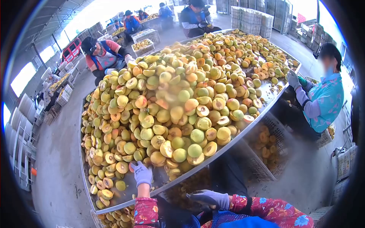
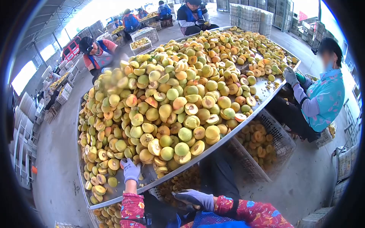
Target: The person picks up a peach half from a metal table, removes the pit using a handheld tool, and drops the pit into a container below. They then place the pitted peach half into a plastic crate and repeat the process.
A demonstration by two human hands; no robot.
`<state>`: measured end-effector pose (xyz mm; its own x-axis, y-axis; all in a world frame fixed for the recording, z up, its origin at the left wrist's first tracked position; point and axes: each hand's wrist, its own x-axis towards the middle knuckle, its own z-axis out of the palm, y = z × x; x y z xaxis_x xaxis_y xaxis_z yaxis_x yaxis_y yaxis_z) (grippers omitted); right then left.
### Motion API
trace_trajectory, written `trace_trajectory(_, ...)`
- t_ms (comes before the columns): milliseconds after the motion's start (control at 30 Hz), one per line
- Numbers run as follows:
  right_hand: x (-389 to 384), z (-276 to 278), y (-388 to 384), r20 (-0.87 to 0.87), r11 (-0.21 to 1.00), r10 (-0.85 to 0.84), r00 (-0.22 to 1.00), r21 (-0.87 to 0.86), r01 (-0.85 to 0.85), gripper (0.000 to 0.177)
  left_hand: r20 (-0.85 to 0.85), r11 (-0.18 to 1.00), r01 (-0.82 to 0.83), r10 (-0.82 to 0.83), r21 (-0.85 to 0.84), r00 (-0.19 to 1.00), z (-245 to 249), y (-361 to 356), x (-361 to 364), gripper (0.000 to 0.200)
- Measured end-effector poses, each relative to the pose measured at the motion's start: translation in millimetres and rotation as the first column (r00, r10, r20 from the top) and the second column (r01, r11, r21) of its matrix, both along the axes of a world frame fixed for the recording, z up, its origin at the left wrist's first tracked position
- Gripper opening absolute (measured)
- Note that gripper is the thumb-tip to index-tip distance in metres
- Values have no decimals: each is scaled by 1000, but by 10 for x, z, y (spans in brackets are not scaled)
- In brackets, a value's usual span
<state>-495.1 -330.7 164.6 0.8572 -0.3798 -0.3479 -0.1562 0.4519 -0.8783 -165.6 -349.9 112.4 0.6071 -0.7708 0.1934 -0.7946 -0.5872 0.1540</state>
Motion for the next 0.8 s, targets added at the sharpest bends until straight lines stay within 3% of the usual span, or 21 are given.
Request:
trace_trajectory(67, -5, -63, -14, 12, 977, 36, 999, -212, -32, 33, -250, 995, 83, -93, -50, 964, 255, 70, -26, 54)
trace_trajectory(100, 3, -74, -44, 60, 888, 79, 995, -459, -43, 32, -368, 990, 117, -140, -84, 919, 309, 102, -33, 54)
trace_trajectory(133, 17, -66, -66, 98, 739, 135, 986, -672, -34, 31, -278, 964, 173, -225, -199, 934, 162, 128, -11, 49)
trace_trajectory(200, 47, -1, -94, 314, 587, 100, 944, -785, 199, 31, -393, 977, 87, -160, -196, 906, 254, 129, -96, 50)
trace_trajectory(233, 47, 73, -101, 306, 790, 7, 952, -585, 183, 32, -453, 984, 29, -108, -177, 885, 299, 143, -143, 50)
trace_trajectory(267, 50, 163, -104, 290, 921, -120, 950, -325, 215, 33, -459, 975, -25, -82, -223, 885, 295, 201, -154, 46)
trace_trajectory(300, 27, 483, -147, 142, 988, -150, 978, -6, 152, 35, -464, 963, -90, -40, -256, 885, 290, 290, -149, 41)
trace_trajectory(333, 4, 806, -191, -34, 928, -188, 981, 321, 189, 36, -704, 883, -202, -181, -424, 687, 279, 381, -169, 36)
trace_trajectory(367, -39, 836, -270, -40, 906, -168, 985, 388, 170, 38, -821, 757, -372, -367, -537, 438, 256, 451, -236, 31)
trace_trajectory(433, -86, 675, -354, 12, 820, -130, 991, 563, 100, 41, -909, 805, -475, -415, -354, -27, 761, 713, -504, 31)
trace_trajectory(500, -20, 683, -325, -99, 952, -57, 993, 294, 84, 44, -888, 810, -482, -442, -333, -129, 651, 905, -622, 41)
trace_trajectory(633, -64, 718, -273, -18, 898, -31, 999, 439, 36, 46, -824, 822, -556, -395, -121, -405, 703, 1136, -992, 42)
trace_trajectory(667, -35, 742, -230, -61, 976, 2, 998, 217, 11, 45, -767, 852, -508, -411, -130, -493, 586, 1181, -991, 47)
trace_trajectory(700, 14, 776, -184, -108, 1000, 23, 994, -14, -25, 44, -785, 838, -515, -439, -182, -437, 573, 1172, -1096, 50)
trace_trajectory(733, 32, 844, -146, -239, 996, 62, 969, 70, -47, 38, -800, 822, -520, -466, -233, -379, 561, 1164, -1201, 55)
trace_trajectory(767, 40, 823, -116, -290, 991, 82, 953, -81, -110, 31, -833, 842, -413, -480, -349, -275, 635, 1166, -1281, 58)
trace_trajectory(800, 46, 702, -23, -177, 894, -40, 983, -447, -44, 28, -848, 843, -296, -506, -449, -155, 709, 1167, -1360, 61)
